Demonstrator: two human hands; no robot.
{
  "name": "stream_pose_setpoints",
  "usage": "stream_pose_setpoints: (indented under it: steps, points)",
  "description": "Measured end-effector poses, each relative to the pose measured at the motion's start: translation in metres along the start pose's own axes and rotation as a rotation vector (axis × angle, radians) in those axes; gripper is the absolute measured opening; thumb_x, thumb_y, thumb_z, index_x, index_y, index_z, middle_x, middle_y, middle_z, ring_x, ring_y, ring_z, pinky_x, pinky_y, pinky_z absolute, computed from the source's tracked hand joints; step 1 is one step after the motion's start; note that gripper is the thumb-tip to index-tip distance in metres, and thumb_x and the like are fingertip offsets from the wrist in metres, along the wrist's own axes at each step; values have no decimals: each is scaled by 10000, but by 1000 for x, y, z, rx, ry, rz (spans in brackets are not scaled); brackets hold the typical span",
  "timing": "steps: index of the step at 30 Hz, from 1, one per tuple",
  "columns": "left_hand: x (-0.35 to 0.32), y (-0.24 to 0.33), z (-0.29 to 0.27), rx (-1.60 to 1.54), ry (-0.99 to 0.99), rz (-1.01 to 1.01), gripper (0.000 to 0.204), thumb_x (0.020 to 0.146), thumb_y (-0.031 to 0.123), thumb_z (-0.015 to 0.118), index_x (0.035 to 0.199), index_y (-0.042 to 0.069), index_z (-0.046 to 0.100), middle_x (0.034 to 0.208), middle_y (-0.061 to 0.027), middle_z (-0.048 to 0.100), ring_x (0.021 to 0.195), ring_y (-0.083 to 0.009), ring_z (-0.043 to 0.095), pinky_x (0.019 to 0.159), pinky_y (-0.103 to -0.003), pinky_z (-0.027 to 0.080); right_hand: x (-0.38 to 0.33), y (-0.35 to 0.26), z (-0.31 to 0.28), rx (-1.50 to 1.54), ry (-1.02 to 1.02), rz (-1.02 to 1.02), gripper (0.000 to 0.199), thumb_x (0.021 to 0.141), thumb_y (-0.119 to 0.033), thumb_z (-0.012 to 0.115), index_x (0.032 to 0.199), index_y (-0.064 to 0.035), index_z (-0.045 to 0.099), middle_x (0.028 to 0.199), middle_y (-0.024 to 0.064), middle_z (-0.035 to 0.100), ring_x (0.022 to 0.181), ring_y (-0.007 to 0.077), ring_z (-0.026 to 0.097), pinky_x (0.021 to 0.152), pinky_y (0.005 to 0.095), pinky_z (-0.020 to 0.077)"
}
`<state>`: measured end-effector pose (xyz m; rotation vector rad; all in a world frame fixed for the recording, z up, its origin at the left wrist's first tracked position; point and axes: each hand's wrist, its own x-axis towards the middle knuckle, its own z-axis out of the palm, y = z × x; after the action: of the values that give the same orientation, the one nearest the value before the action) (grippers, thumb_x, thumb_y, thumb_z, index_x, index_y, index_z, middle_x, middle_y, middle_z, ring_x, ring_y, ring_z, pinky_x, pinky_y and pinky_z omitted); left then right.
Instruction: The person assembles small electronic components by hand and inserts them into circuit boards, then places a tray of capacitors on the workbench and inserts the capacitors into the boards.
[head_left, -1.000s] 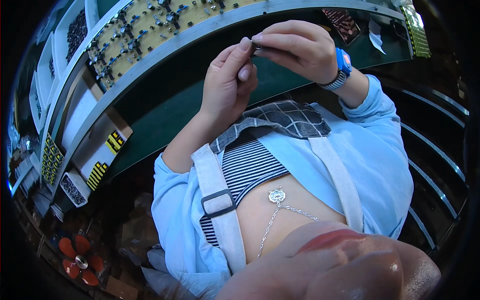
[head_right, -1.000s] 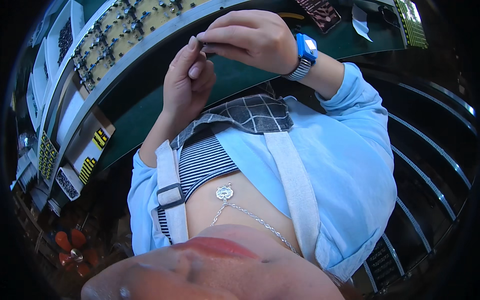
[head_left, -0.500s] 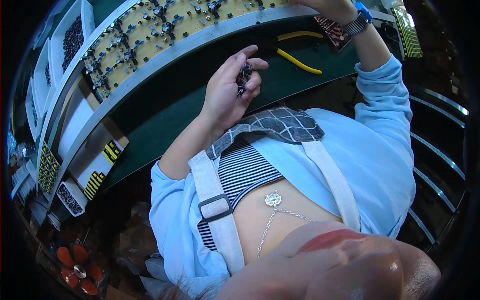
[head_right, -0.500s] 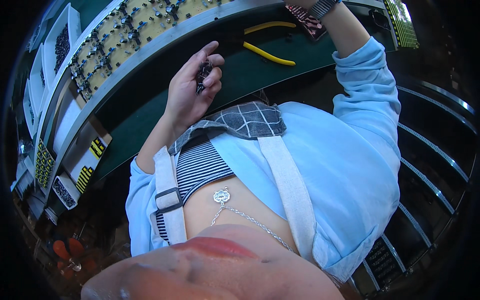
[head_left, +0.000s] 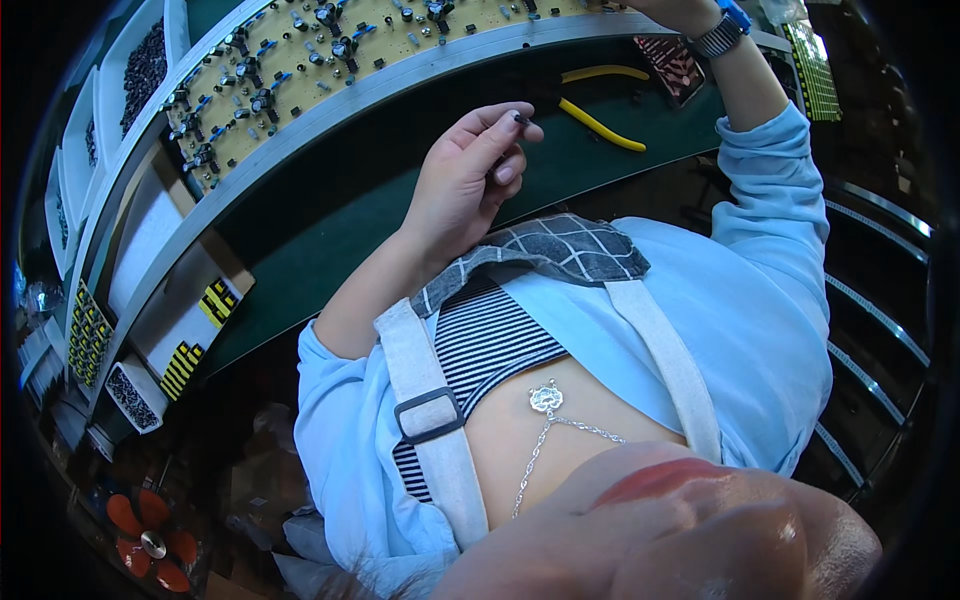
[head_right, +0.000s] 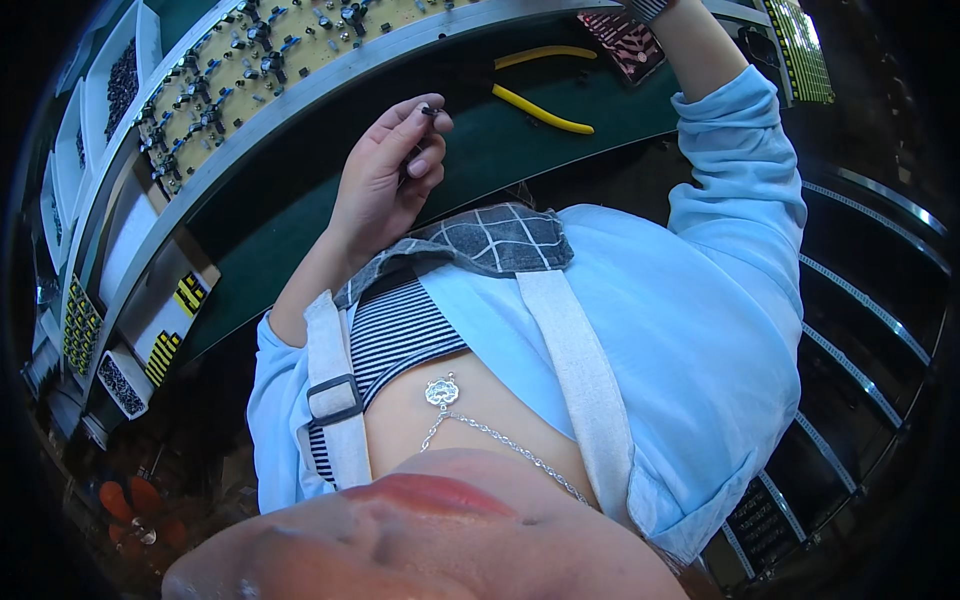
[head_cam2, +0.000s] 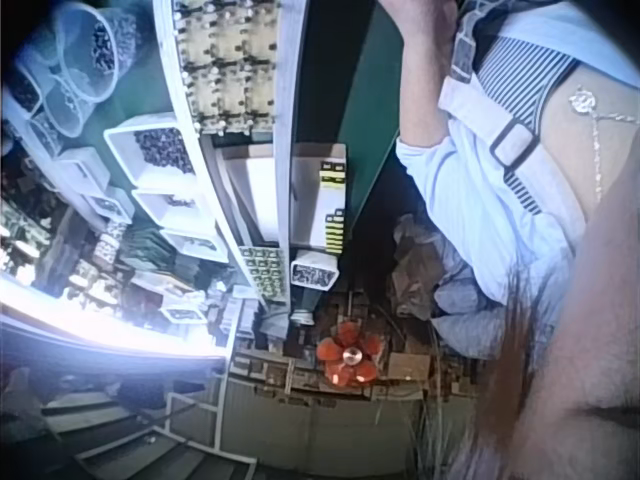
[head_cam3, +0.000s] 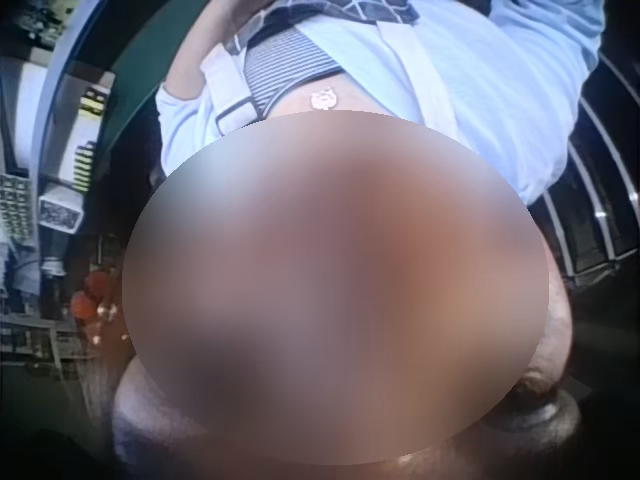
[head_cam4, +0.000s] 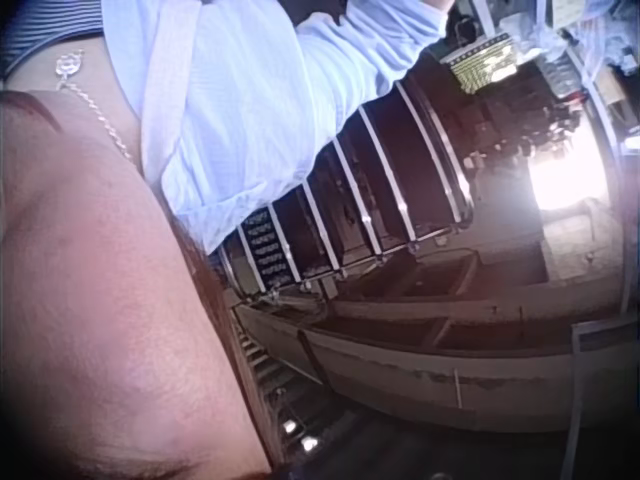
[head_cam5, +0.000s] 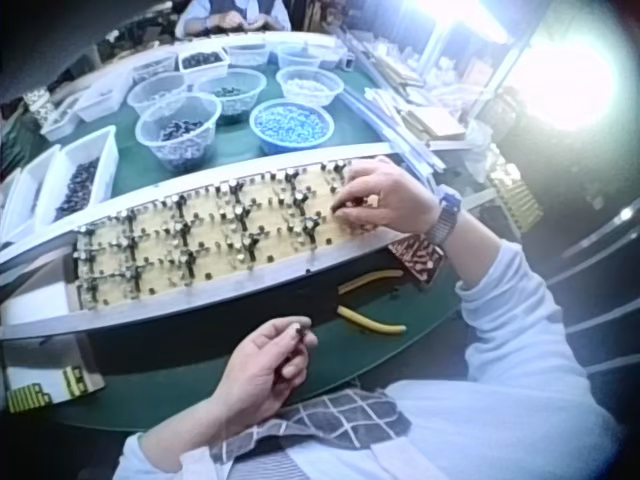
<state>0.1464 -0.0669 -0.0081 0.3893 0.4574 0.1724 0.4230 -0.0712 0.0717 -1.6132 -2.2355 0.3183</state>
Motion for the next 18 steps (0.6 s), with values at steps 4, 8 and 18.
stream_pose_setpoints:
  steps: [4,8,18]
  points:
    - [0,0,4,76,40,-1,243,911,173,569,1115,41,553,889,-24,557,601,-39,395,515,-173,335,3,-6,-2,-109,-13,-60,118,776,-179,688,833,-76,685,759,62,587,717,234,568,659,337,431]
    - [-3,0,0,76,0,-4,268,879,182,617,1103,44,565,876,-26,554,614,-42,394,519,-172,336,3,-5,-1,-95,-56,-36,122,782,-188,679,840,-81,683,779,63,586,739,242,568,685,338,427]
    - [-3,0,-3,92,-3,-33,250,877,204,624,1064,45,580,815,-9,536,606,-40,386,505,-175,321,5,-8,3,-251,-89,-50,125,788,-201,665,858,-98,679,805,57,575,786,247,560,745,345,410]
